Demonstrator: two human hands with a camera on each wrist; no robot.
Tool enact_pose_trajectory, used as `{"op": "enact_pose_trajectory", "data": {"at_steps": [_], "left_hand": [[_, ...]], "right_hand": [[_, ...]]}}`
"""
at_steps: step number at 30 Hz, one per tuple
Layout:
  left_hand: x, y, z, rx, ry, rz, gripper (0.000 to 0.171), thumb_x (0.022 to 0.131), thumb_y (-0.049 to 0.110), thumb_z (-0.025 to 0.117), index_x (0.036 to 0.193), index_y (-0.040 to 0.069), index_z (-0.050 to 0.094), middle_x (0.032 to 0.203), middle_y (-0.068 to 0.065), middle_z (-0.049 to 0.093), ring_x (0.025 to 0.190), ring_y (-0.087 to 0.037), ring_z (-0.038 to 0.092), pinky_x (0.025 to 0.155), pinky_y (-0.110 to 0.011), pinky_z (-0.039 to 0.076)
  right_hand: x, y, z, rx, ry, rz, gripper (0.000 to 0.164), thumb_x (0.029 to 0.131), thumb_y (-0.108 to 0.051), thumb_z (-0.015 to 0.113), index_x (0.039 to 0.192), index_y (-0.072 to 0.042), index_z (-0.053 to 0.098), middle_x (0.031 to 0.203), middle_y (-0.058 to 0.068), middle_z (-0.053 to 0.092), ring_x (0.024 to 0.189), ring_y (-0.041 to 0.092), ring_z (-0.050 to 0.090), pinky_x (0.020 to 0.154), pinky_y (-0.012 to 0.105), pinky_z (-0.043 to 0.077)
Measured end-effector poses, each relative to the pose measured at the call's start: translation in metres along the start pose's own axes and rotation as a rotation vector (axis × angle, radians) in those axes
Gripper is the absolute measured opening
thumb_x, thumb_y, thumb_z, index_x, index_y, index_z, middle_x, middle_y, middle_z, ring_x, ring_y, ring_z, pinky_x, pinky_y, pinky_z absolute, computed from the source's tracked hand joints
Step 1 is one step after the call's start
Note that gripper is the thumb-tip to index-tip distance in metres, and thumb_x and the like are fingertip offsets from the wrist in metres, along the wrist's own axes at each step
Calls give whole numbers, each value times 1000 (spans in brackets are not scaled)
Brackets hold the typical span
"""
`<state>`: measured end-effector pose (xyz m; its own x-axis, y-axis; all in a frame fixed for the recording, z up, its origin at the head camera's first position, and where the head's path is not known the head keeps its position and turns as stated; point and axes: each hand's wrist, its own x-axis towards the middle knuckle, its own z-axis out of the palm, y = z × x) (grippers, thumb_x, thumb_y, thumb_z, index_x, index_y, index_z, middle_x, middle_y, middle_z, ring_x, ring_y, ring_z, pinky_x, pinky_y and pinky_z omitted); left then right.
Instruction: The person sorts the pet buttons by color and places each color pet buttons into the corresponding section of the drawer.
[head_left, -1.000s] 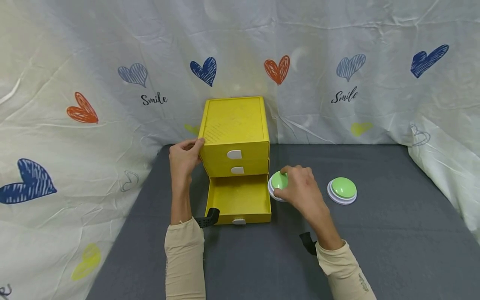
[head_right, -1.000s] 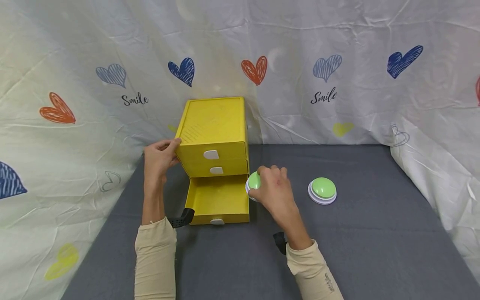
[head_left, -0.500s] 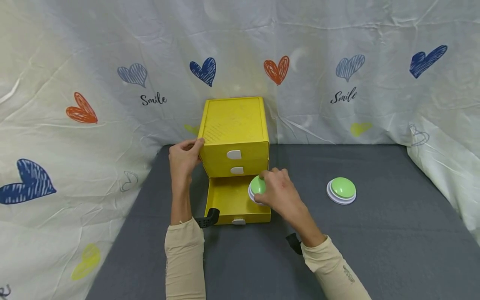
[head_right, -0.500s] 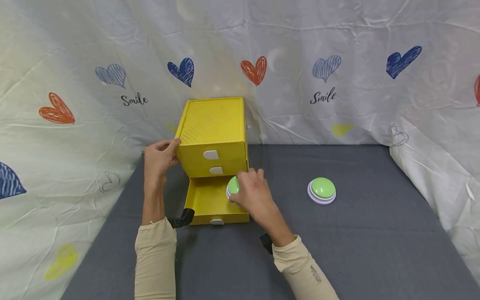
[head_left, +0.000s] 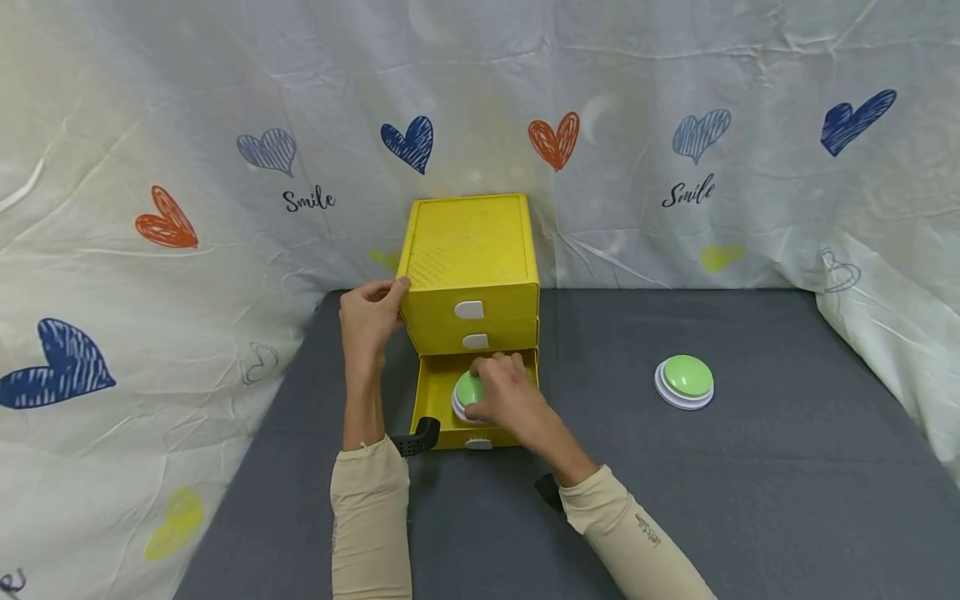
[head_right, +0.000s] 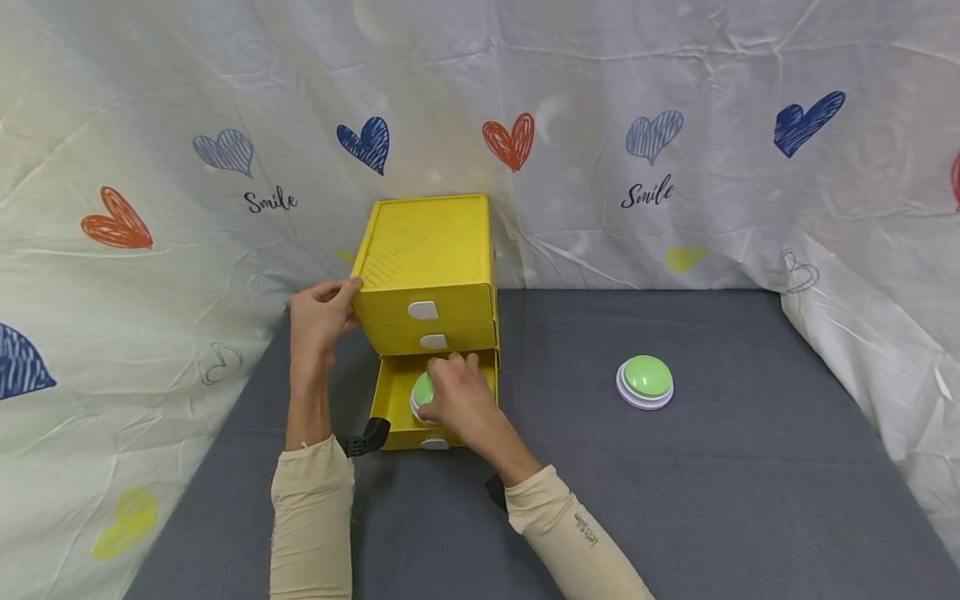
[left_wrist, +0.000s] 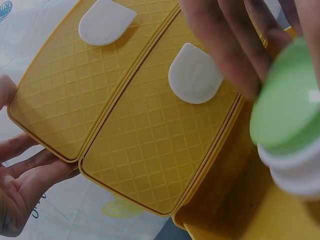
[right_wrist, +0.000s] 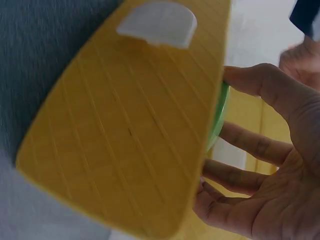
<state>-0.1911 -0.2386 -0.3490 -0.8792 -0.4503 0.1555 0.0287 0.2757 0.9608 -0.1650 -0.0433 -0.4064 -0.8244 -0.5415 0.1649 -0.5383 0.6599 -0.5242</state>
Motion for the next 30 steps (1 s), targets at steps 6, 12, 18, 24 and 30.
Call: {"op": "enact_pose_trajectory", "data": {"at_steps": [6,12,18,24,30], "left_hand": [[0,1,0,26,9,-6,46,76,53,66,99,13,72,97,-3,66,79,-18,62,65,-29,55],[0,0,0,30,12,2,45,77,52,66,100,13,72,97,-3,65,80,-18,62,65,-29,55],[0,0,0,14,3,-12,44,77,51,67,100,14,72,98,-3,65,81,-18,62,70,-34,55],[1,1,-1,27,-7,-23,45,77,51,66,100,13,71,100,-5,64,83,-19,62,68,-32,55],[1,0,-1,26,-6,-20,44,78,52,65,99,13,71,99,-5,64,83,-19,62,68,-31,55]], "right_hand": [[8,-3,17,-17,9,-50,36,64,-25,82,92,-6,69,78,1,61,69,13,46,72,29,33],[13,-9,29,-3,1,-46,37,60,-24,86,89,-7,70,74,-2,59,66,12,46,71,26,35],[16,-12,36,-4,-3,-55,32,61,-22,84,85,-7,69,70,-5,56,66,12,46,72,27,36],[18,-13,43,-15,-2,-56,34,61,-21,85,87,-6,70,77,0,61,69,13,47,74,28,36],[19,-17,46,-39,-6,-62,27,61,-19,84,82,-7,71,70,-4,55,68,13,44,70,27,32]]}}
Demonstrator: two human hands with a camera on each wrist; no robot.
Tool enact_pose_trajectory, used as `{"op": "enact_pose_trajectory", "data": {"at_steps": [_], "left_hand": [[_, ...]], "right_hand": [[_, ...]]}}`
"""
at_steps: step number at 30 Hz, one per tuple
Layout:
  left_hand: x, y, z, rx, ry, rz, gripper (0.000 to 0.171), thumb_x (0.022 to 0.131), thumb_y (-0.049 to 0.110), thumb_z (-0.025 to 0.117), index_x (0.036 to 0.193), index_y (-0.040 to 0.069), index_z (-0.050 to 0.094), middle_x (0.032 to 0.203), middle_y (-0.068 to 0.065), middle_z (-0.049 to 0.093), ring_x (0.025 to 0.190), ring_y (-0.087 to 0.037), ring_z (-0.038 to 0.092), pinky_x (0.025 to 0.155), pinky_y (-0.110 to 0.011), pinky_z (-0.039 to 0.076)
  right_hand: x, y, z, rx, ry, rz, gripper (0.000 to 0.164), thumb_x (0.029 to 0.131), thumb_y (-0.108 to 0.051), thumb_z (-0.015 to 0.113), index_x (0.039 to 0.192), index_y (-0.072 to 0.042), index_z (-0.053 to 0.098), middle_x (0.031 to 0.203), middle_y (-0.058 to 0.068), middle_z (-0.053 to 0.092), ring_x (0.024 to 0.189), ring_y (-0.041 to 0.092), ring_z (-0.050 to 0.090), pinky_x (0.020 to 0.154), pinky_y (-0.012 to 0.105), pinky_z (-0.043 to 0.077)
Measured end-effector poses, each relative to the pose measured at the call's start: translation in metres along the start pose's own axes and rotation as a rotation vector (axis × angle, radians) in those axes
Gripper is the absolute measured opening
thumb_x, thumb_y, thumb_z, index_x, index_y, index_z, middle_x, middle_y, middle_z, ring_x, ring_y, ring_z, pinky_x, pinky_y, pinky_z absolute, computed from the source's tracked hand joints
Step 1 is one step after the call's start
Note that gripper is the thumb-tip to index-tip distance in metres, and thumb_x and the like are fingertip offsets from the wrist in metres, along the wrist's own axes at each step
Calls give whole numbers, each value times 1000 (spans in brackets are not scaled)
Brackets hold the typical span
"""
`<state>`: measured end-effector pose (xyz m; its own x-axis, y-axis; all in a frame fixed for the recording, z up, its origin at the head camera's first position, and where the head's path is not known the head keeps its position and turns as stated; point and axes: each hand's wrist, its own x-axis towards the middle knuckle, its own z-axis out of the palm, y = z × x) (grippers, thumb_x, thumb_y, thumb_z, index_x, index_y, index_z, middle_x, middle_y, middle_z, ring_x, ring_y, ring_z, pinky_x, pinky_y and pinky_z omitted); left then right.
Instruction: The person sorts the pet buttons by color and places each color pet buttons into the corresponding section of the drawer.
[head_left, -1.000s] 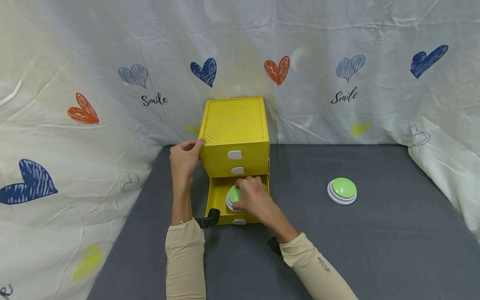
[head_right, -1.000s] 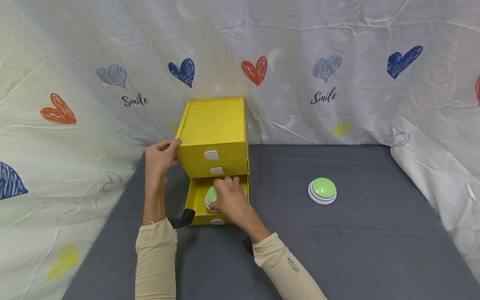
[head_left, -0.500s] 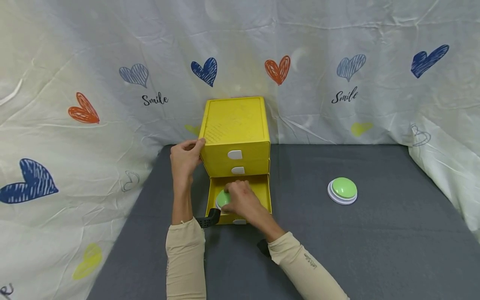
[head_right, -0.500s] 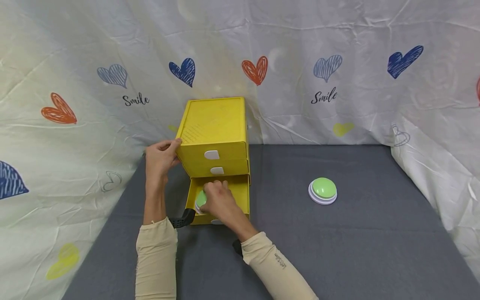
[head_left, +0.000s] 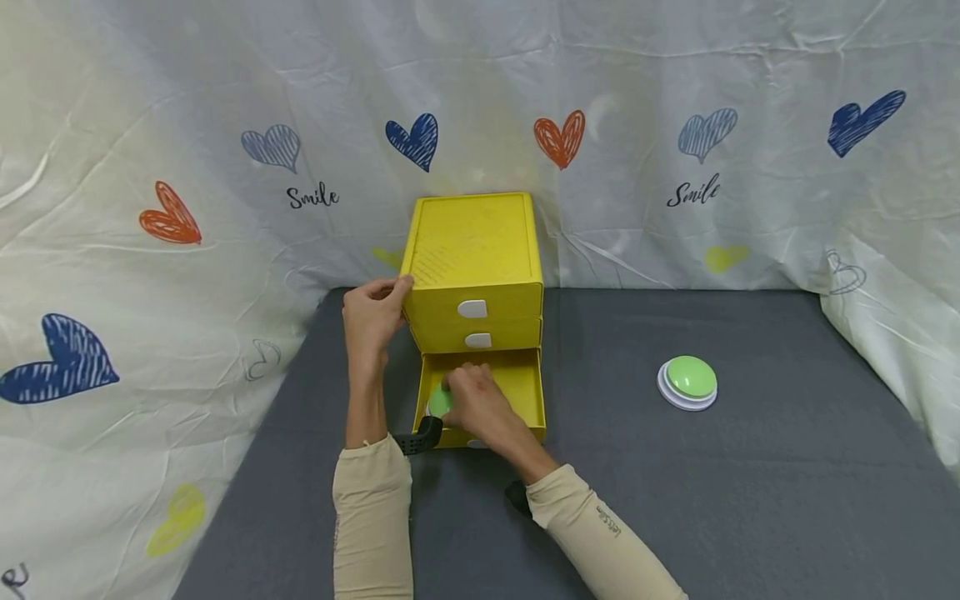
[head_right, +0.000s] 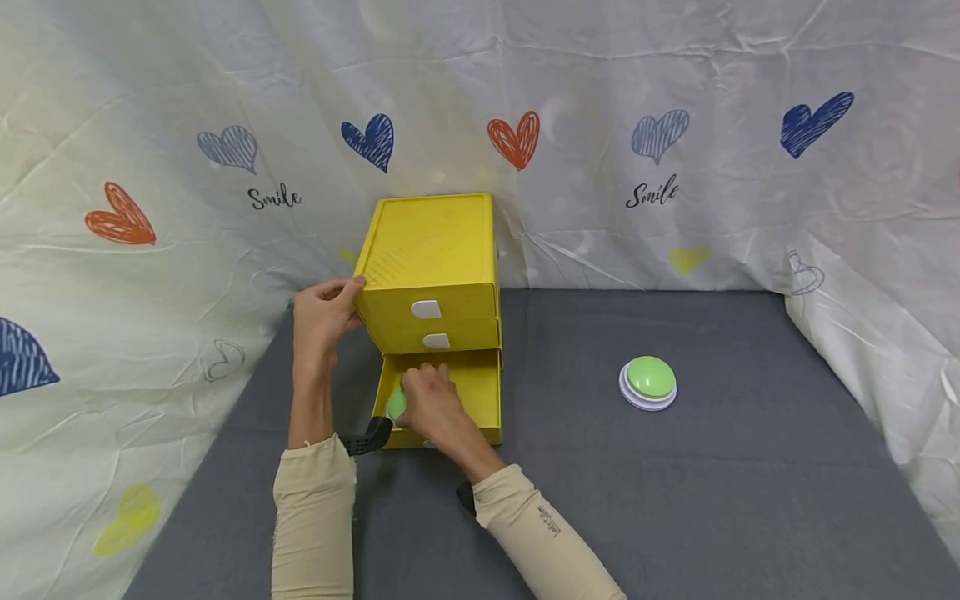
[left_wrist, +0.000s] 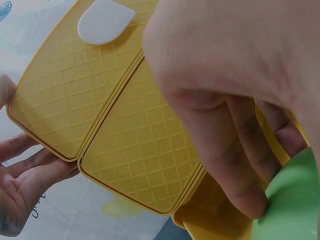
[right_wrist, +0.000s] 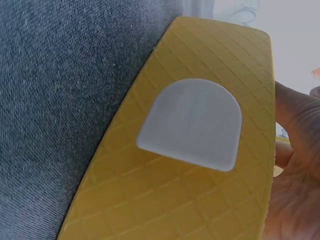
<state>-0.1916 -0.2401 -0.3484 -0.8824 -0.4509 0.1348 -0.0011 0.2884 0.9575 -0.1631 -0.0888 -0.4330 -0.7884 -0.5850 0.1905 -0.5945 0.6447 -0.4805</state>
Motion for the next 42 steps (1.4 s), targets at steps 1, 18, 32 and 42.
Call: {"op": "enact_pose_trajectory", "data": {"at_steps": [1,18,32,42], "left_hand": [[0,0,0,-5,1,1,44,77,52,66,99,14,71,99,-5,64,82,-19,62,68,-31,55],[-2,-1,1,-6,14,38,47,78,53,64,99,12,72,97,-5,66,79,-19,63,70,-35,55],[-3,-1,2,-1,14,36,48,78,54,64,100,13,71,99,-4,65,80,-19,60,73,-39,54],[-1,-4,4,9,18,34,48,78,54,63,100,13,71,100,-4,65,81,-19,61,74,-40,54]], "right_hand": [[0,0,0,-8,0,-3,26,61,-18,84,81,-8,70,69,-4,54,68,13,44,69,26,32],[-5,11,-14,51,-172,-61,35,81,-26,71,112,-11,66,101,1,61,82,12,49,72,23,38],[-39,39,-60,163,63,35,29,85,-22,67,112,-13,65,107,3,57,90,17,54,72,27,47],[-71,76,-97,197,161,200,29,84,-22,68,110,-12,65,104,6,58,87,21,56,65,30,48]]}}
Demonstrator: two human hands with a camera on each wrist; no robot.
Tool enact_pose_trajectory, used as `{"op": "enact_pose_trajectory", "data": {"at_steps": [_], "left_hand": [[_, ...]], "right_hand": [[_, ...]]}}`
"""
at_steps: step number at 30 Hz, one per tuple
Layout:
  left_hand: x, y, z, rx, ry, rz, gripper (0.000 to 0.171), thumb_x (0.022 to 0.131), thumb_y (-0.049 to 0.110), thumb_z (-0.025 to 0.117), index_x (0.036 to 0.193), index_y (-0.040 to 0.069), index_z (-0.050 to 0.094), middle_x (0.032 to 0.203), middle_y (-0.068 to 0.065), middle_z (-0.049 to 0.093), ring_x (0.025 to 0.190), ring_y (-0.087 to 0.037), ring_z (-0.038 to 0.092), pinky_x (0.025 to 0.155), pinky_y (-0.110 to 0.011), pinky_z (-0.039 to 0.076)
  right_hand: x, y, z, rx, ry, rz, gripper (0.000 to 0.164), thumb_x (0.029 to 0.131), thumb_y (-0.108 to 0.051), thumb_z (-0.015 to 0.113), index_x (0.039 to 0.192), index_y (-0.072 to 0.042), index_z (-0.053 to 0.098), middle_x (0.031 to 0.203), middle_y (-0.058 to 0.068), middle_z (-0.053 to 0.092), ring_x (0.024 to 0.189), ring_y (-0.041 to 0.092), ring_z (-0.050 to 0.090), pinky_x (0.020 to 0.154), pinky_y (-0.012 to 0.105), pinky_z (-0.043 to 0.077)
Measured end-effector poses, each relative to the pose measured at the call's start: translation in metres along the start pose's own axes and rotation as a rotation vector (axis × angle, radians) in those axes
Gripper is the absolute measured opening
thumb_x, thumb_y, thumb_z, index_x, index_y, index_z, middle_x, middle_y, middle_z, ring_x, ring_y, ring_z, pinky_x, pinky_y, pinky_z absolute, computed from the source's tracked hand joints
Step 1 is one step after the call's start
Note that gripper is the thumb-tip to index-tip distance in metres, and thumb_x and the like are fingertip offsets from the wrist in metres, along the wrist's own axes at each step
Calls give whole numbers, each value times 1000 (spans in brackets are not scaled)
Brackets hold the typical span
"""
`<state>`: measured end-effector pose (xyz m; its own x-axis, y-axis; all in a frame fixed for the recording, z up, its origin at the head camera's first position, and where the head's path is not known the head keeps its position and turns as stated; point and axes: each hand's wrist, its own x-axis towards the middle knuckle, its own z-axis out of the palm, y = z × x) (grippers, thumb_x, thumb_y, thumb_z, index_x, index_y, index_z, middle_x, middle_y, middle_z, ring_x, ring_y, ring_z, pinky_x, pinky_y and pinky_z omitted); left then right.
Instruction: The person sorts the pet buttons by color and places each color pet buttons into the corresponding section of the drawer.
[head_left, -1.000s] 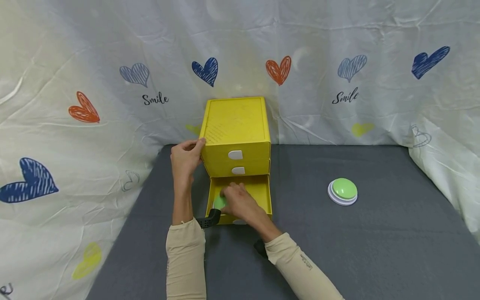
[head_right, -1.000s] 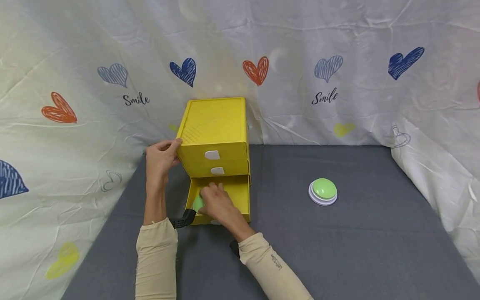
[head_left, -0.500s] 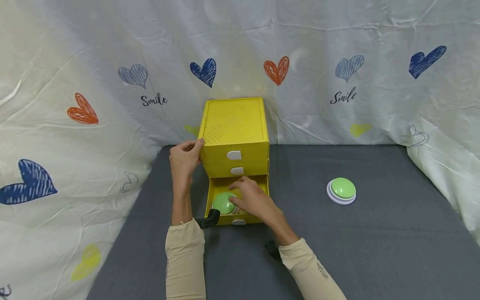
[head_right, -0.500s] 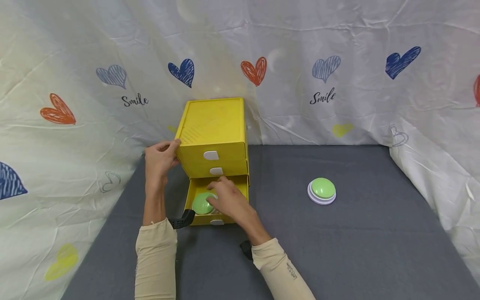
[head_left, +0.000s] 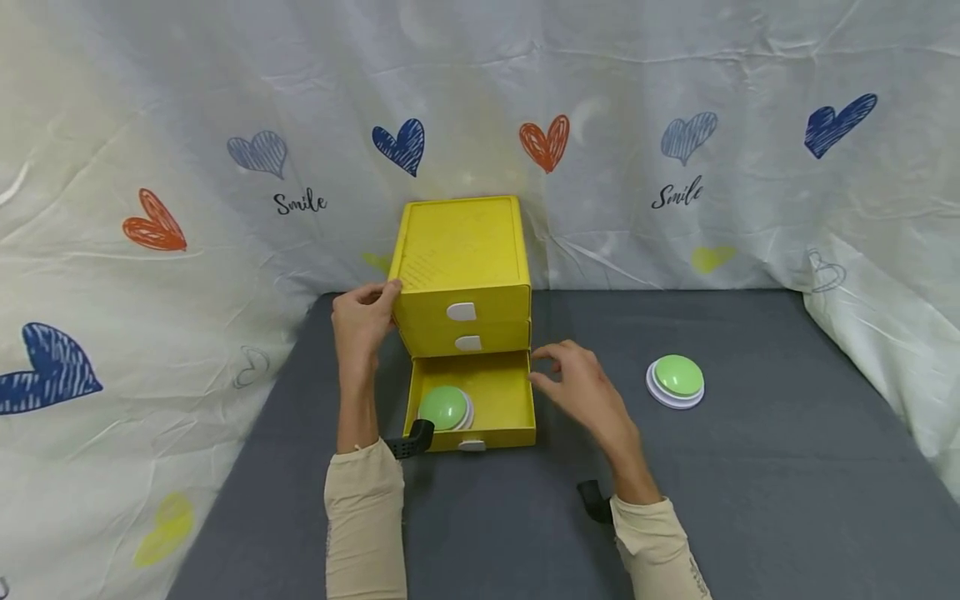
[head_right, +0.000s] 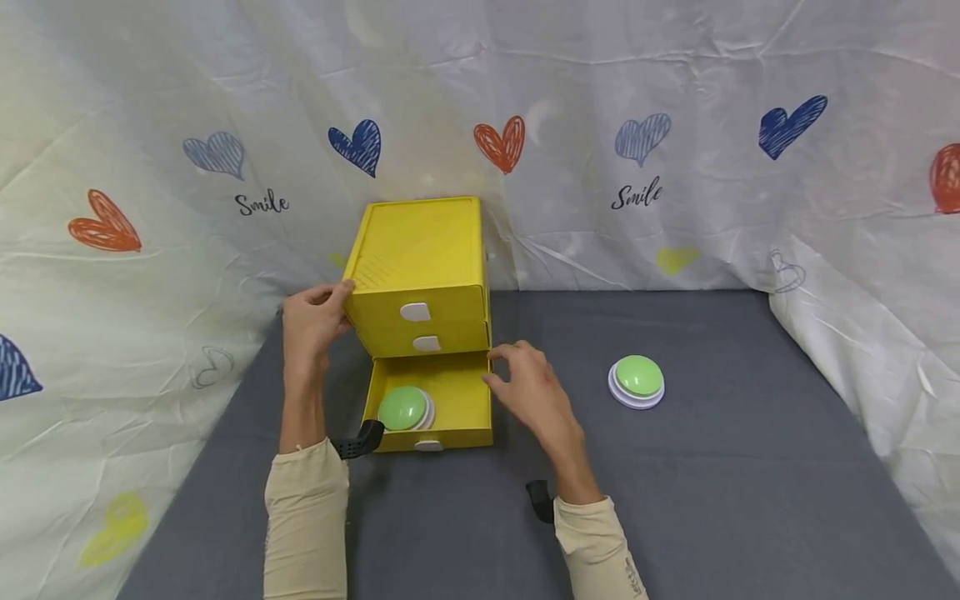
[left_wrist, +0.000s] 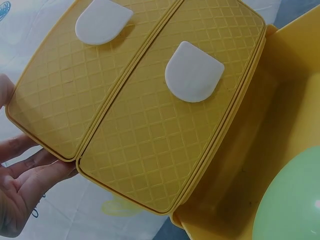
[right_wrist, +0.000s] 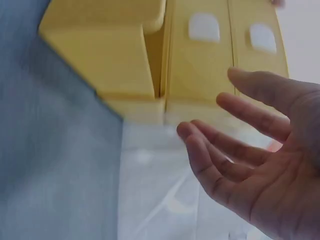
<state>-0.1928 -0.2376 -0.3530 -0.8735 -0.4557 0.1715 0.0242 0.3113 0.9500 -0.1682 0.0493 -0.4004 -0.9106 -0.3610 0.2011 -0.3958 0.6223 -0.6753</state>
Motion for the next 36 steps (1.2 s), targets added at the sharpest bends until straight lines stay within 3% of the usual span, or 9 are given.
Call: {"op": "enact_pose_trajectory", "data": {"at_steps": [9,16,22,30,36], "left_hand": [[0,-1,-5,37,2,-9,48,79,55,62,100,12,71,98,-4,65,79,-18,60,68,-30,55],[0,0,-4,38,1,-13,49,79,55,62,101,11,71,100,-4,64,79,-19,59,72,-37,55],[0,1,-4,47,6,-11,47,80,53,62,99,11,71,97,-4,66,77,-19,61,64,-26,54],[0,1,0,43,5,-9,49,78,55,62,99,12,71,97,-4,65,76,-19,60,64,-27,54],[1,2,0,38,4,-6,49,78,55,62,99,11,71,98,-4,65,77,-19,60,73,-40,54]], "right_hand": [[-17,46,-37,-115,124,158,32,85,-21,67,114,-7,63,112,16,57,94,30,57,72,43,49],[-28,82,-54,-188,245,283,32,82,-11,68,112,0,63,110,25,55,90,38,55,71,46,48],[-35,107,-61,-205,338,397,35,76,-4,70,109,4,63,107,28,55,94,42,53,76,49,46],[-40,130,-63,-196,311,434,59,66,-10,81,117,7,57,114,30,51,100,44,50,82,53,42],[-41,135,-61,-170,295,452,60,66,-11,81,118,7,56,114,30,53,100,43,52,81,52,42]]}}
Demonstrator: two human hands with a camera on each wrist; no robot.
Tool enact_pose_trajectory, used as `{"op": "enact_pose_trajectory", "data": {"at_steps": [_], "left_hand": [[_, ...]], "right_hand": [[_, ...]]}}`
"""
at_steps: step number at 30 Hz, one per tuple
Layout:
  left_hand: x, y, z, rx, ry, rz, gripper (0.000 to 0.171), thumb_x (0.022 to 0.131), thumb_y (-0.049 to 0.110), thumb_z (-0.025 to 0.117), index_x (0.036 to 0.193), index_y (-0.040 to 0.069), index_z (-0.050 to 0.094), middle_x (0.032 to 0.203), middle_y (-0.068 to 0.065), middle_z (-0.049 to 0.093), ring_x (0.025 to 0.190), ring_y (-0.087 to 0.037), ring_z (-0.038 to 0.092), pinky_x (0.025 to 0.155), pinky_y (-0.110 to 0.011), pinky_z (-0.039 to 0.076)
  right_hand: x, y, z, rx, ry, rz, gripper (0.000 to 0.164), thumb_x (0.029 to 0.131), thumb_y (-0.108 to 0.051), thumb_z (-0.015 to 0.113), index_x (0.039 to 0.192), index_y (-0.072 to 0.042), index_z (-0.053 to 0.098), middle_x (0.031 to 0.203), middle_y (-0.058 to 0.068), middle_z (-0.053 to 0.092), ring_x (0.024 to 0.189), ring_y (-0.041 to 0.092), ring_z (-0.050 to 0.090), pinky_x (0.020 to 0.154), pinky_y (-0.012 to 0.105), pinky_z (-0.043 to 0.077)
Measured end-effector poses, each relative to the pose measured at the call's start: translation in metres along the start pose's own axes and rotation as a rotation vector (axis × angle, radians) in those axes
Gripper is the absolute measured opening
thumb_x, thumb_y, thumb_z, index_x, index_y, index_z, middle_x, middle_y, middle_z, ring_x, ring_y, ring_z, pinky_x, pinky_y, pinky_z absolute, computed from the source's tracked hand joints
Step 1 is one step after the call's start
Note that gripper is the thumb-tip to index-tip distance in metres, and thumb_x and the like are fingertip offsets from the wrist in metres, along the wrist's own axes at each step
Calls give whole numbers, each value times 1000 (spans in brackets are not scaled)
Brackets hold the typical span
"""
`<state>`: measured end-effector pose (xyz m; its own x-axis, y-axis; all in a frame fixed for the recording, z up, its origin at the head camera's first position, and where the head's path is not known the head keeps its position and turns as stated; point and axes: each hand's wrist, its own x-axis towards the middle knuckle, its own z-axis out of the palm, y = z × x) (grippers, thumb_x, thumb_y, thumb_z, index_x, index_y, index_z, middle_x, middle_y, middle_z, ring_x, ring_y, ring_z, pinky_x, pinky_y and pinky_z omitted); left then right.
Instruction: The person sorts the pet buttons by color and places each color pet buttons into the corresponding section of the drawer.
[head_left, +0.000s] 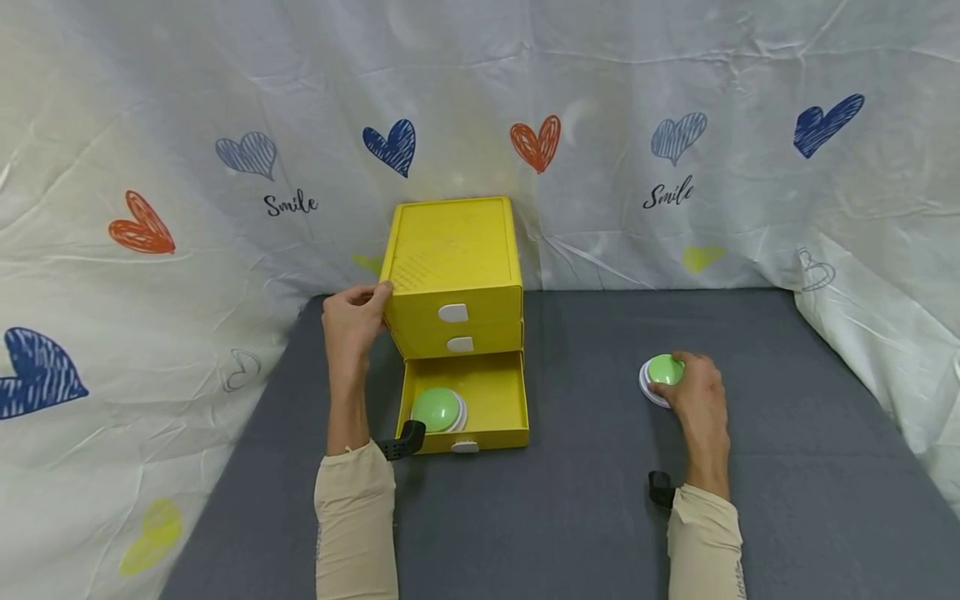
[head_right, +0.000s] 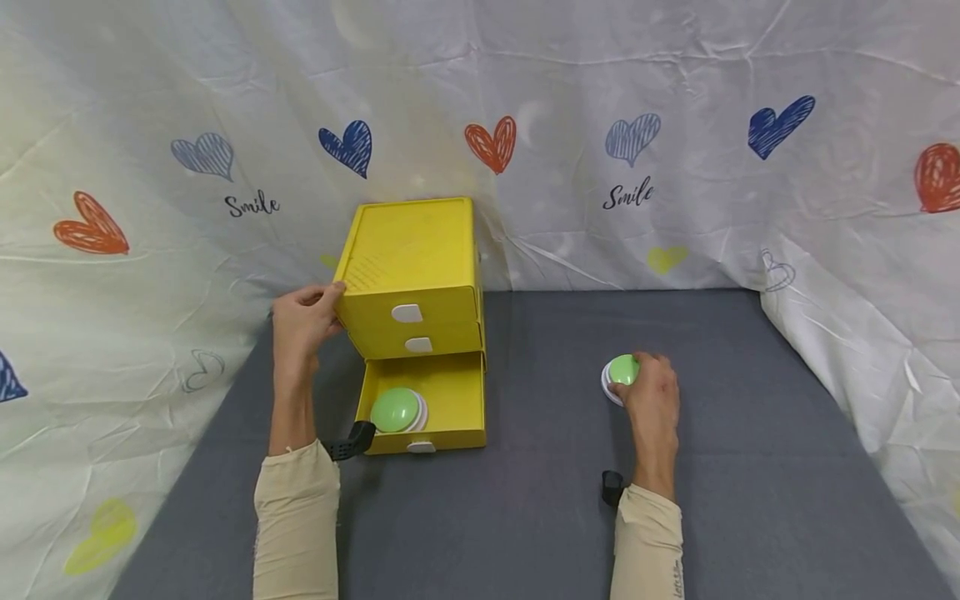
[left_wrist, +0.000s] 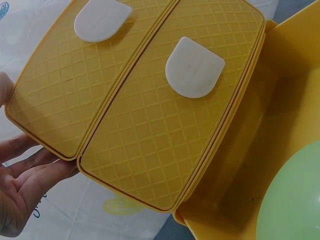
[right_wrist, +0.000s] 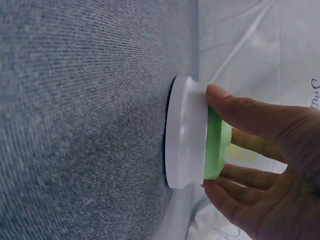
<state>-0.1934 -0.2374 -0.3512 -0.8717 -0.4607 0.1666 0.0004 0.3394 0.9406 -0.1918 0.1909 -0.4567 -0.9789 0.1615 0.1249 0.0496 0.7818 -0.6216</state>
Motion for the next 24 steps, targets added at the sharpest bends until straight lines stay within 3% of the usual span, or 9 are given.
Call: {"op": "enact_pose_trajectory", "data": {"at_steps": [7,14,19,24], "left_hand": [[-1,0,0,2,3,6,49,79,55,62,99,11,72,98,-4,65,76,-20,60,68,-33,55],[-1,0,0,2,1,4,49,79,54,62,99,10,71,98,-5,65,76,-20,59,73,-40,54],[-2,1,0,11,6,12,47,81,52,61,98,10,72,98,-5,65,74,-20,60,66,-29,55],[-2,1,1,10,7,18,47,80,52,61,98,9,72,98,-5,65,74,-20,60,71,-37,55]], "right_hand": [[0,-1,1,21,-5,22,57,69,-12,79,118,5,57,112,29,56,96,42,55,78,51,45],[-2,-6,-3,15,0,44,58,68,-16,80,118,4,58,113,28,56,95,40,55,77,49,44],[-5,-15,-11,36,-17,38,58,71,-19,78,121,2,57,116,26,55,95,39,56,74,49,46],[-9,-25,-21,37,-39,14,59,72,-21,77,122,1,56,118,25,55,95,37,56,73,47,46]]}}
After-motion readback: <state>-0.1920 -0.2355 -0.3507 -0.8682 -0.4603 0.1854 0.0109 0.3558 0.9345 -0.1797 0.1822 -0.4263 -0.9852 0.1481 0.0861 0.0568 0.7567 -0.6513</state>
